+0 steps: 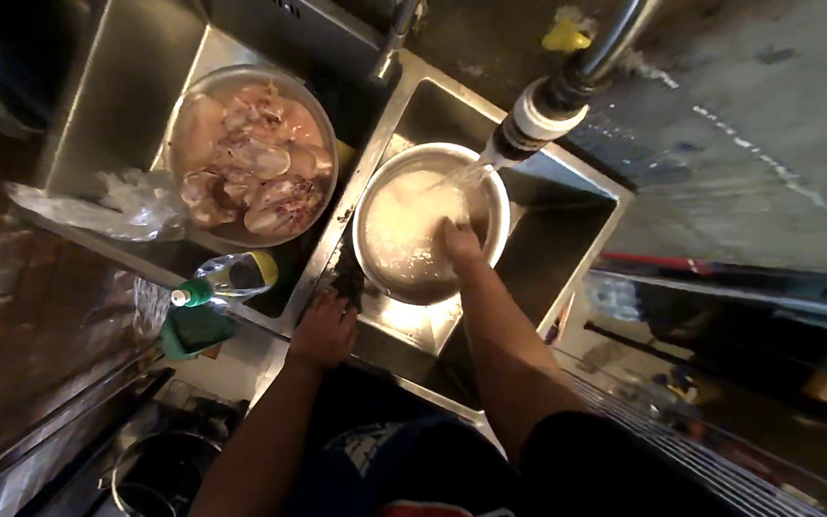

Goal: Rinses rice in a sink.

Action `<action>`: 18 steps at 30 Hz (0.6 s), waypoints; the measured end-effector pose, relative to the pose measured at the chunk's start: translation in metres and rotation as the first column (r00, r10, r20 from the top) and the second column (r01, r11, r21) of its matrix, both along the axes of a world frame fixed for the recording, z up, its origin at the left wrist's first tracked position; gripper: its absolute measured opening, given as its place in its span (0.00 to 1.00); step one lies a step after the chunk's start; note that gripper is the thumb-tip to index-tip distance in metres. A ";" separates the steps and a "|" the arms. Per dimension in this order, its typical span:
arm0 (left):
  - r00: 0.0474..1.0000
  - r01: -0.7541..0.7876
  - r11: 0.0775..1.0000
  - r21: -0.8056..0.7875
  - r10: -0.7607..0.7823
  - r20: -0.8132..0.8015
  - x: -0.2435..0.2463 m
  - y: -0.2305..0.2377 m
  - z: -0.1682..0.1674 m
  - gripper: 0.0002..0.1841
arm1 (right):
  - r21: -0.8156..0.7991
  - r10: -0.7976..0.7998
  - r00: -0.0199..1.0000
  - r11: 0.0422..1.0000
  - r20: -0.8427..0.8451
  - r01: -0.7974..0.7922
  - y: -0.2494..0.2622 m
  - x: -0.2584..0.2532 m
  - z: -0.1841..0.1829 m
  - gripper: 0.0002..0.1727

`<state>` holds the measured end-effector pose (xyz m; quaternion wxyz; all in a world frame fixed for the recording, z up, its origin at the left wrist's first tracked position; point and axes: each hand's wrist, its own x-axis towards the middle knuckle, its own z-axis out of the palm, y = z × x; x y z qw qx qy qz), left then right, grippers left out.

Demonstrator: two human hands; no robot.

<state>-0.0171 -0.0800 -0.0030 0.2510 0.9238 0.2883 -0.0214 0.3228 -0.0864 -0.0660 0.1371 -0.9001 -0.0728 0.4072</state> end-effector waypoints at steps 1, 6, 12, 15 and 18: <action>1.000 -0.004 1.000 -0.012 0.004 0.003 0.000 0.000 0.001 0.19 | 0.011 -0.100 0.994 0.995 -0.050 0.101 -0.004 -0.009 -0.003 0.43; 1.000 -0.010 0.998 -0.056 0.010 -0.001 -0.002 0.001 0.005 0.20 | 0.143 -0.511 0.711 0.755 -0.483 0.640 -0.007 -0.037 -0.024 0.43; 0.998 -0.028 1.000 0.001 0.028 0.049 -0.003 -0.001 0.001 0.18 | 0.305 -0.201 0.578 0.690 -0.791 0.657 -0.009 -0.043 -0.031 0.21; 1.000 -0.016 1.000 -0.025 0.016 0.009 -0.003 0.000 0.004 0.19 | 0.306 -0.238 0.605 0.690 -0.760 0.656 -0.006 -0.045 -0.013 0.14; 1.000 -0.003 0.999 -0.052 0.003 -0.013 -0.001 0.001 0.006 0.20 | 0.296 -0.217 0.773 0.836 -0.596 0.463 -0.002 -0.040 0.013 0.20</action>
